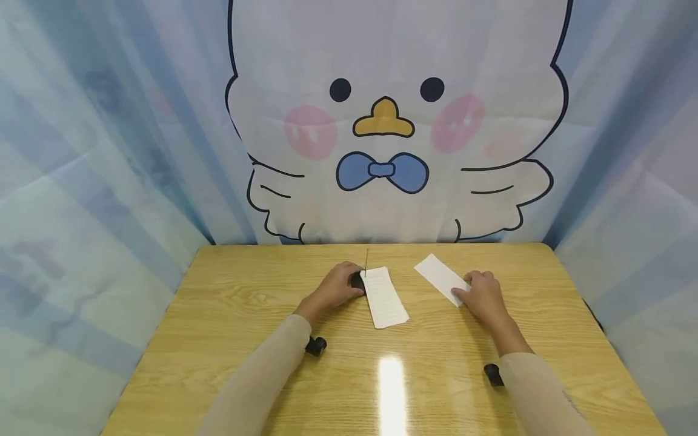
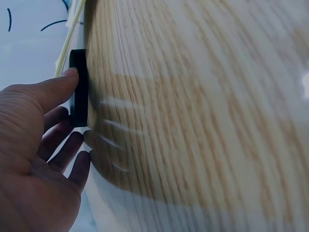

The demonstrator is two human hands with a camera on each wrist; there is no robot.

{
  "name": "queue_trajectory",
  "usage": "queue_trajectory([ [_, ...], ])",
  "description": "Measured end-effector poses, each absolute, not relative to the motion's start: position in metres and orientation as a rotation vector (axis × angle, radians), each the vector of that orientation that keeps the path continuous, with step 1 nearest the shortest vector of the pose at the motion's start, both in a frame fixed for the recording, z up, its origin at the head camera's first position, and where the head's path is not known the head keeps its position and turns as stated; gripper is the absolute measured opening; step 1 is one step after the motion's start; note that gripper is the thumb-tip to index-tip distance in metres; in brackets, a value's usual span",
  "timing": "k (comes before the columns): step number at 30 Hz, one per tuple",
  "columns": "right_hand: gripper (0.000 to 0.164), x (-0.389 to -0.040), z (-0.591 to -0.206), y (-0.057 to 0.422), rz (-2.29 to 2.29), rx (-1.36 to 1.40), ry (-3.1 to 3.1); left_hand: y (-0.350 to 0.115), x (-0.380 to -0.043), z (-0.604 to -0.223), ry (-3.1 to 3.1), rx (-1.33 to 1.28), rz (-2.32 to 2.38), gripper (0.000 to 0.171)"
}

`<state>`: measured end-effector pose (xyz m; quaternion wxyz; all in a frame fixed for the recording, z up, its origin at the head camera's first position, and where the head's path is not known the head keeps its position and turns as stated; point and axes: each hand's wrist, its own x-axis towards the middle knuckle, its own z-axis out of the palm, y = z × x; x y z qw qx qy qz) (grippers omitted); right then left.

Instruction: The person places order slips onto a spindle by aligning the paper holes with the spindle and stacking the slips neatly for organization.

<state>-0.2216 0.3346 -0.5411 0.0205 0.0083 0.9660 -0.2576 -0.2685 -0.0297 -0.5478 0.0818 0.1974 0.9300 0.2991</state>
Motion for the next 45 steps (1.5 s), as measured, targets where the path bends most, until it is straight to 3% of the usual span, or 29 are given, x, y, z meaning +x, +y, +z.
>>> queue_trajectory([
  [14,0.044,-0.226,-0.541,0.327,-0.793,0.074,2.976,-0.037,-0.264,-0.549,2.771,0.54,0.929,0.055],
  [37,0.053,-0.233,-0.535,0.329,-0.895,0.14,2.872,-0.036,-0.268,-0.547,2.765,0.54,0.932,0.057],
  [45,0.044,-0.223,-0.534,0.34,-0.886,0.155,2.867,-0.033,-0.264,-0.545,2.759,0.569,0.93,0.056],
])
